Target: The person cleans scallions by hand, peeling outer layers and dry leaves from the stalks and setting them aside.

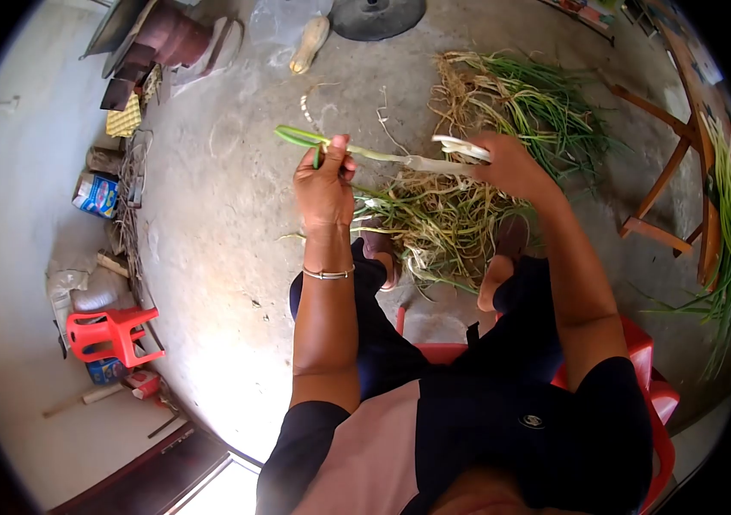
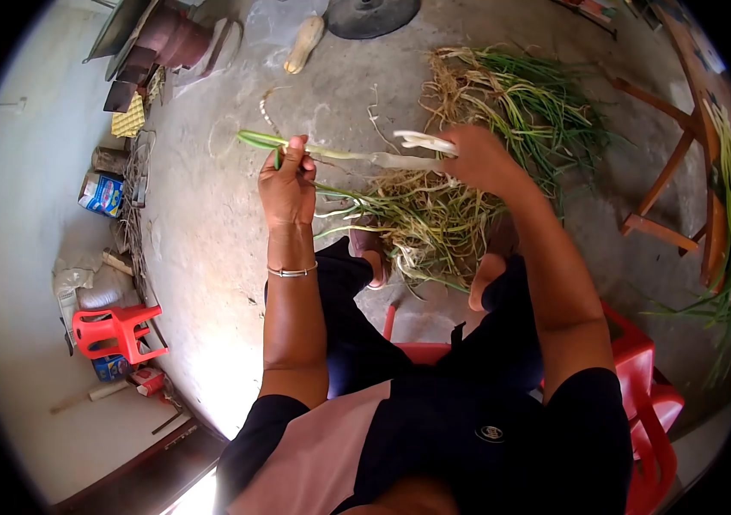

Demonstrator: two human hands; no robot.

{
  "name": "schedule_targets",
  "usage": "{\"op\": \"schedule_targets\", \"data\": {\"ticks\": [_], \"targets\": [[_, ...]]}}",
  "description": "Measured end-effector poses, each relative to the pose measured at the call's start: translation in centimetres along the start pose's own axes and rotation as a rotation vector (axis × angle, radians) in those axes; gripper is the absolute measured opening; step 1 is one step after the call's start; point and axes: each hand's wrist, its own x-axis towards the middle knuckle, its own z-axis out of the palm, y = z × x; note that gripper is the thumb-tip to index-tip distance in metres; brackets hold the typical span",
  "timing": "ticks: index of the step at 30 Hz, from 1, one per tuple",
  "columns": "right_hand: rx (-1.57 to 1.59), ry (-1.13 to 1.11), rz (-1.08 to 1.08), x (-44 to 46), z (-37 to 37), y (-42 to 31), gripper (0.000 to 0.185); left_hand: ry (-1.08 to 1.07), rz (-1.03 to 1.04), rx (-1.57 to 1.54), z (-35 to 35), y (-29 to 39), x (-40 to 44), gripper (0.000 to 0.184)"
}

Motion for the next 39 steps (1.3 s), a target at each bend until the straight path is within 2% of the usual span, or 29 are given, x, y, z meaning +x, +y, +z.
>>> {"op": "schedule_targets", "data": {"ticks": [1,4,8,10,13,15,18,19,21,25,30,34,36,39], "targets": [[0.002,0.120,-0.180,-0.1,0.4,0.0,0.042,-0.031,-0.015,0.038,0.5,-0.1,-0.3,0.013],[0.193,0.092,-0.143,-0.1,1.9,-0.9,0.047,-0.069,-0.051,0.057,1.0,-0.5,-0.5,0.015],[0.200,0.064,-0.126,0.1,3.7,-2.3,0.047,-0.110,-0.099,0.005,0.6,-0.6,0.0,0.018],[0.198,0.051,-0.066,0.3,4.6,-2.0,0.044,-0.119,-0.122,-0.040,0.3,-0.6,0.2,0.017],[0.136,0.144,-0.165,0.4,5.3,-1.9,0.039,-0.155,-0.197,-0.168,0.0,-0.6,0.4,0.019],[0.145,0.145,-0.063,0.4,5.5,-2.2,0.032,-0.146,-0.234,-0.264,0.1,-0.4,0.4,0.019],[0.286,0.112,-0.051,0.3,5.1,-2.7,0.025,-0.103,-0.175,-0.280,0.9,0.0,-0.1,0.019],[0.285,0.109,-0.053,0.4,5.3,-2.7,0.025,-0.099,-0.173,-0.281,0.9,-0.2,-0.4,0.019],[0.354,0.098,-0.033,0.7,5.7,-2.6,0.022,-0.294,-0.253,0.016,1.1,-0.8,-1.0,0.018],[0.469,0.032,0.045,0.6,5.5,-3.7,0.020,-0.370,-0.260,-0.027,1.6,-2.0,-1.2,0.019],[0.671,0.077,0.093,0.8,5.4,-3.4,0.018,-0.343,-0.205,0.030,1.9,-1.5,-1.3,0.025],[0.641,0.045,0.098,0.7,5.3,-3.3,0.016,-0.342,-0.169,0.022,1.6,-2.0,-1.2,0.027],[0.453,0.103,-0.067,0.6,5.2,-3.4,0.014,-0.298,-0.167,0.016,1.5,-2.2,-1.1,0.026],[0.478,0.064,-0.001,0.4,4.8,-3.5,0.011,-0.220,-0.138,-0.001,1.3,-2.0,-0.7,0.026]]}}
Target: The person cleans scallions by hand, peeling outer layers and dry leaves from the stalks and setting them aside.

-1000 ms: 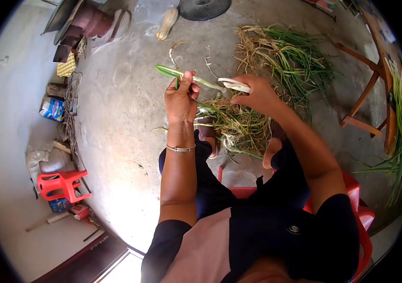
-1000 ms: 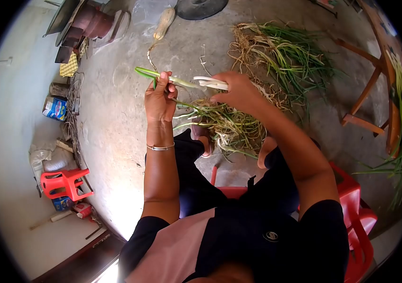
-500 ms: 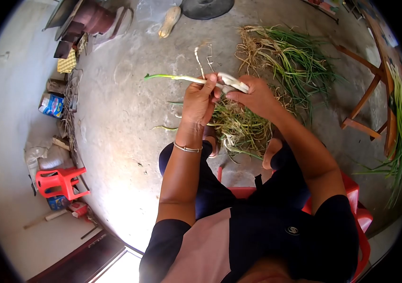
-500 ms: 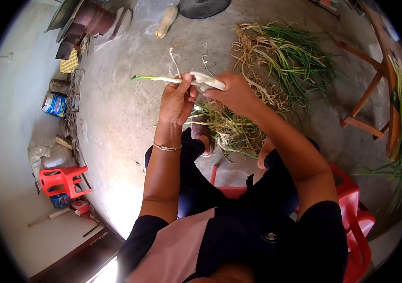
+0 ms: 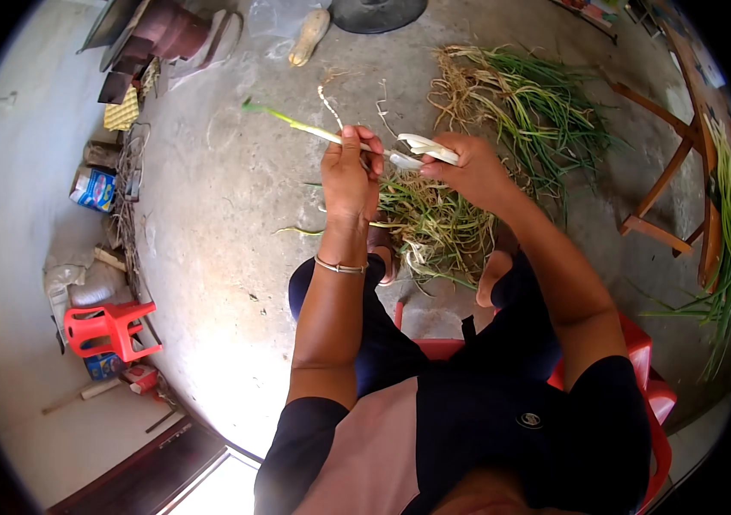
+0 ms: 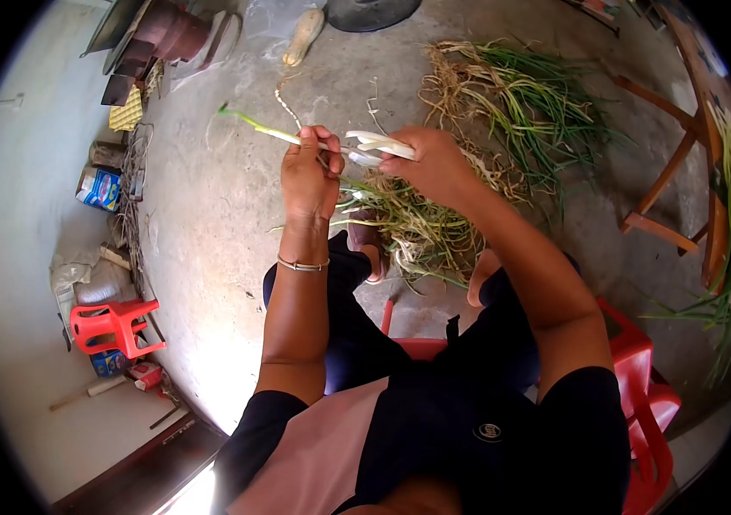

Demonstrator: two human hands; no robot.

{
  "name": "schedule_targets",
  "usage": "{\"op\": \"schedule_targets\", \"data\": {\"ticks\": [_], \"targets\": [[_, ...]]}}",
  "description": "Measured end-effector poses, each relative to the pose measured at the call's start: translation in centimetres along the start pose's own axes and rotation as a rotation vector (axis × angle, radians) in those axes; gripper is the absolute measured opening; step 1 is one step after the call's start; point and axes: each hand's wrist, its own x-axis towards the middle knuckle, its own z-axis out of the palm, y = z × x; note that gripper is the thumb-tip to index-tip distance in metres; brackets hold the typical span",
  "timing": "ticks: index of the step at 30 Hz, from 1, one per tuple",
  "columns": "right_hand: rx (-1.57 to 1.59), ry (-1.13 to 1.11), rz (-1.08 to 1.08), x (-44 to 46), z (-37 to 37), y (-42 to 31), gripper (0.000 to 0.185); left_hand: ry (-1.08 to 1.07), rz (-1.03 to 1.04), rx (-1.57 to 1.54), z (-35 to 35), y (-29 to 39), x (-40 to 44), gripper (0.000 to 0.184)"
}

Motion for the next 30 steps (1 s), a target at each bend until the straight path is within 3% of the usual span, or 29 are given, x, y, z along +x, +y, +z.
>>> {"op": "schedule_targets", "data": {"ticks": [9,25,28,30], "targets": [[-0.203,-0.056,0.003,-0.9,-1.3,-2.0,0.011,0.086,0.071,-0.088,-0.7,0.1,0.4,0.025],[-0.138,-0.123,0.059,-1.8,-2.5,-2.4,0.010,0.129,0.128,-0.155,-0.8,1.1,0.1,0.024],[-0.208,-0.156,0.116,-1.6,-2.9,-2.3,0.017,0.033,0.126,0.029,-0.2,0.8,-0.6,0.024],[-0.410,0.039,-0.245,-1.3,-2.7,-1.5,0.023,-0.013,0.118,0.053,0.5,0.5,-0.8,0.023]]}}
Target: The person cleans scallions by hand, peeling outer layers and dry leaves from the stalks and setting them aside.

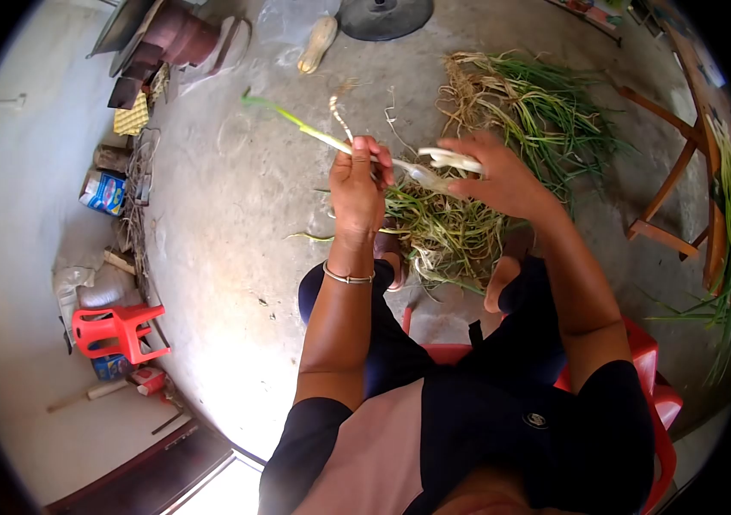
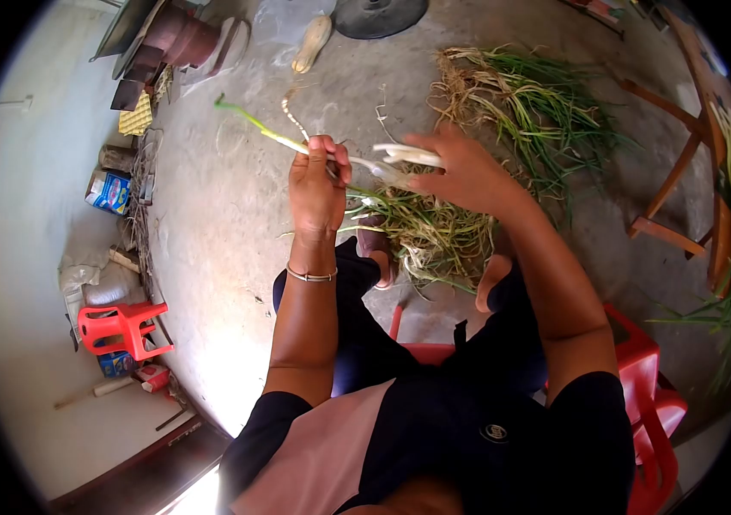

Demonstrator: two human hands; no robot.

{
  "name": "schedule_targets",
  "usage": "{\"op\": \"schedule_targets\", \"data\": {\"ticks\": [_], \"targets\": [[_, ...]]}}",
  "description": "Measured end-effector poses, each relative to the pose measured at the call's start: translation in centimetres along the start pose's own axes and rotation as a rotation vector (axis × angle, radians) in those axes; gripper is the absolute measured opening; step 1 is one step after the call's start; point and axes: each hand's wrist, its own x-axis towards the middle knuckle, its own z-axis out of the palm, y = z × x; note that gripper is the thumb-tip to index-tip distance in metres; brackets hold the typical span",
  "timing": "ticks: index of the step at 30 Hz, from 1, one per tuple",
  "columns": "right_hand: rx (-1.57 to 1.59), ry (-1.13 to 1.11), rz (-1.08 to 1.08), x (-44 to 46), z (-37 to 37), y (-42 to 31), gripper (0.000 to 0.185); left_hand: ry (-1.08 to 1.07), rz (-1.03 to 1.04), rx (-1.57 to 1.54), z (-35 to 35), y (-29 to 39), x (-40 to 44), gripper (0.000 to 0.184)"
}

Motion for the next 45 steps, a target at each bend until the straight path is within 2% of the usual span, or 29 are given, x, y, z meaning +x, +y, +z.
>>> {"op": "schedule_targets", "data": {"ticks": [5,10,18,19,21,23,25,27,28,29,31,34,37,39,40,42,43,45], "targets": [[-0.008,0.000,-0.003,0.6,1.8,-0.7,0.026,-0.089,0.011,0.035,0.7,-1.2,0.0,0.023],[0.057,-0.052,0.063,1.2,2.8,-0.3,0.022,-0.067,-0.038,0.007,1.1,-1.2,-0.2,0.023],[0.134,0.040,0.027,1.3,4.0,0.9,0.024,-0.032,-0.153,-0.098,0.6,-1.4,-0.1,0.023],[0.134,0.039,0.026,1.3,4.0,1.3,0.024,-0.031,-0.152,-0.098,0.0,-1.4,0.3,0.023],[0.244,-0.032,0.171,1.2,3.7,2.0,0.016,0.010,-0.039,-0.242,-1.2,-0.8,1.4,0.024],[0.212,0.034,0.118,0.9,3.7,1.9,0.017,0.000,-0.053,-0.254,-1.4,-0.6,1.3,0.025],[0.177,0.105,0.065,1.4,3.2,1.2,0.020,-0.049,-0.253,-0.265,-0.6,-0.9,0.8,0.024],[0.515,0.019,0.223,1.5,2.7,0.4,0.023,-0.090,-0.345,-0.308,-0.4,-0.8,0.4,0.023],[0.627,0.081,0.126,1.6,3.2,0.8,0.026,-0.138,-0.403,-0.339,-0.4,-0.7,0.5,0.023],[0.624,0.084,0.125,1.6,3.1,0.5,0.026,-0.187,-0.458,-0.370,-0.3,-0.7,0.6,0.024],[0.537,0.009,-0.049,1.5,2.4,-0.4,0.028,-0.194,-0.475,-0.394,-0.3,-0.9,0.5,0.025],[0.521,0.036,-0.089,1.5,3.1,0.3,0.031,-0.203,-0.579,-0.489,-0.1,-1.5,0.3,0.030],[0.468,0.015,-0.117,1.3,3.8,0.9,0.028,-0.239,-0.579,-0.447,0.2,-1.3,0.3,0.032],[0.707,0.036,-0.079,1.5,4.2,0.6,0.023,-0.242,-0.623,-0.412,0.5,-1.3,0.1,0.039],[0.708,0.033,-0.078,1.6,3.7,0.4,0.023,-0.271,-0.603,-0.336,0.5,-1.7,-0.2,0.044],[0.707,0.082,-0.018,1.8,1.4,-0.3,0.013,-0.283,-0.619,-0.223,1.0,-1.3,-0.5,0.053],[0.573,0.225,0.012,2.1,0.0,-0.1,0.010,-0.282,-0.621,-0.226,0.7,-1.4,-0.3,0.053],[0.808,0.439,0.111,2.5,-3.8,1.4,0.017,-0.210,-0.639,-0.002,-0.5,-1.9,0.4,0.052]]}}
